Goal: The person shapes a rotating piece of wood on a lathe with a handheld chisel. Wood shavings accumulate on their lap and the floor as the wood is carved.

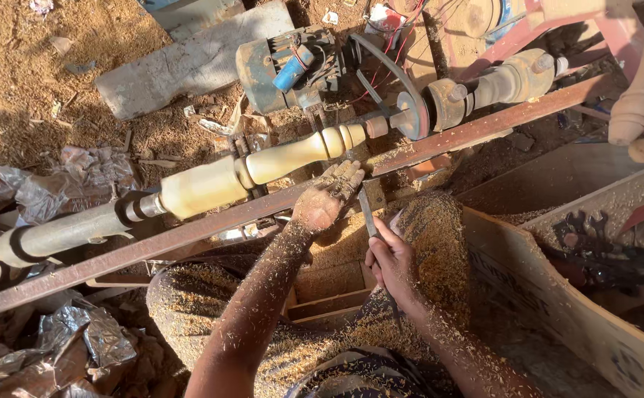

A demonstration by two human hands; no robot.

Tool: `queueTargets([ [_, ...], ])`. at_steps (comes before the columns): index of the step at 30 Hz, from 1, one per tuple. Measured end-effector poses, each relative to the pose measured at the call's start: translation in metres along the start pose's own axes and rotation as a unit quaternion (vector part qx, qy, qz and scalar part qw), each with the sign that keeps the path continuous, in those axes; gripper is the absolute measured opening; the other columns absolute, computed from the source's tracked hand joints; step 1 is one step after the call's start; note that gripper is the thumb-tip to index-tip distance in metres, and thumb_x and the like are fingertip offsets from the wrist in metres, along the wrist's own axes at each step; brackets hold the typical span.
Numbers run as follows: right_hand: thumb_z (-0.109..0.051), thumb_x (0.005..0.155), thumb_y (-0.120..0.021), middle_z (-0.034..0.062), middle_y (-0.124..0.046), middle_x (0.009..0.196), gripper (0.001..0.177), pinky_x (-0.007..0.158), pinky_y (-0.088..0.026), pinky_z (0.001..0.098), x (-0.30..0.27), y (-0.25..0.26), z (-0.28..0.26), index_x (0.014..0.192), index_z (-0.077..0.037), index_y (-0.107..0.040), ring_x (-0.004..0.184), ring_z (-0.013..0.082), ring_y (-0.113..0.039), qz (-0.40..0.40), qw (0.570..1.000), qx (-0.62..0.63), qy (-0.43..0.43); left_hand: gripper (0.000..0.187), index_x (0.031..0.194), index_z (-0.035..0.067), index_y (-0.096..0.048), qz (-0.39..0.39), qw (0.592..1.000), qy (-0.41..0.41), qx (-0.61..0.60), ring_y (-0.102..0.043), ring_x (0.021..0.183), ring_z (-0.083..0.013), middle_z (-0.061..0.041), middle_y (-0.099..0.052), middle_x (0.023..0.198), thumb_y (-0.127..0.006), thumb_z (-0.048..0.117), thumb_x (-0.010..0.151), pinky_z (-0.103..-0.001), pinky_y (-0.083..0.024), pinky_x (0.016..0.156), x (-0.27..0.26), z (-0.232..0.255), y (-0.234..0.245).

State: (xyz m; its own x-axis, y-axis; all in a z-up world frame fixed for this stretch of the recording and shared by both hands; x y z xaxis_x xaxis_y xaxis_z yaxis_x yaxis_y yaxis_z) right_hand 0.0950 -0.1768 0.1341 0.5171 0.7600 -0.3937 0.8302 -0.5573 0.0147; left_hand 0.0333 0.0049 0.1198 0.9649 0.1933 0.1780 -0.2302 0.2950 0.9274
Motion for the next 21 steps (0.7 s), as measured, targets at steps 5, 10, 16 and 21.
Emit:
queueTargets([
  [5, -0.010, 0.102, -0.052, 0.0030, -0.061, 0.065, 0.055, 0.033, -0.036, 0.0216, 0.008, 0.021, -0.002, 0.157, -0.004, -0.042, 0.039, 0.0035, -0.044, -0.022, 0.999, -0.029, -0.010, 0.063, 0.156, 0.003, -0.038, 0.039, 0.999, 0.017, 0.008, -0.041, 0.149, -0.0284, -0.016, -0.042, 0.162, -0.052, 0.015, 0.096, -0.043, -0.030, 0.126, 0.010, 0.009, 0.015],
  [10, -0.014, 0.101, -0.053, 0.0032, -0.061, 0.065, 0.059, 0.033, -0.036, 0.0217, 0.016, 0.037, -0.010, 0.157, -0.003, -0.039, 0.040, 0.0036, -0.043, -0.065, 0.997, -0.027, -0.025, 0.064, 0.160, 0.005, -0.036, 0.053, 0.997, 0.046, 0.024, -0.037, 0.154, -0.0259, -0.014, -0.039, 0.166, -0.053, 0.018, 0.099, -0.043, -0.026, 0.130, 0.009, 0.012, 0.001],
  [16, -0.011, 0.099, -0.053, 0.0023, -0.060, 0.065, 0.059, 0.033, -0.034, 0.0225, 0.027, 0.056, -0.024, 0.156, -0.003, -0.042, 0.040, 0.0036, -0.042, -0.088, 0.994, -0.046, -0.055, 0.074, 0.160, 0.001, -0.030, 0.054, 0.995, 0.071, 0.039, -0.034, 0.154, -0.0298, -0.019, -0.036, 0.166, -0.054, 0.017, 0.093, -0.046, -0.024, 0.129, 0.016, 0.022, -0.005],
  [21, -0.011, 0.098, -0.053, 0.0015, -0.059, 0.064, 0.059, 0.033, -0.035, 0.0221, 0.037, 0.072, -0.032, 0.156, -0.005, -0.043, 0.040, 0.0034, -0.041, -0.121, 0.987, -0.073, -0.079, 0.082, 0.162, -0.001, -0.027, 0.067, 0.990, 0.104, 0.066, -0.033, 0.155, -0.0307, -0.020, -0.032, 0.167, -0.059, 0.016, 0.088, -0.047, -0.023, 0.129, 0.021, 0.031, -0.005],
])
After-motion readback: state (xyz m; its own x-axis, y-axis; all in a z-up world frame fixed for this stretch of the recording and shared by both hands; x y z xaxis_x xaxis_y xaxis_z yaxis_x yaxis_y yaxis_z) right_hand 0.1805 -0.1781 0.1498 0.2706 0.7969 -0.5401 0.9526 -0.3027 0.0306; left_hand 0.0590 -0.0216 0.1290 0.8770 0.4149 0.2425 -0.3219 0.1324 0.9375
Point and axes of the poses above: each hand's wrist, its own x-axis towards the middle knuckle, its own y-axis out of the back of the hand, z = x × y, the point moved 6 cm from there along x, towards the middle knuckle
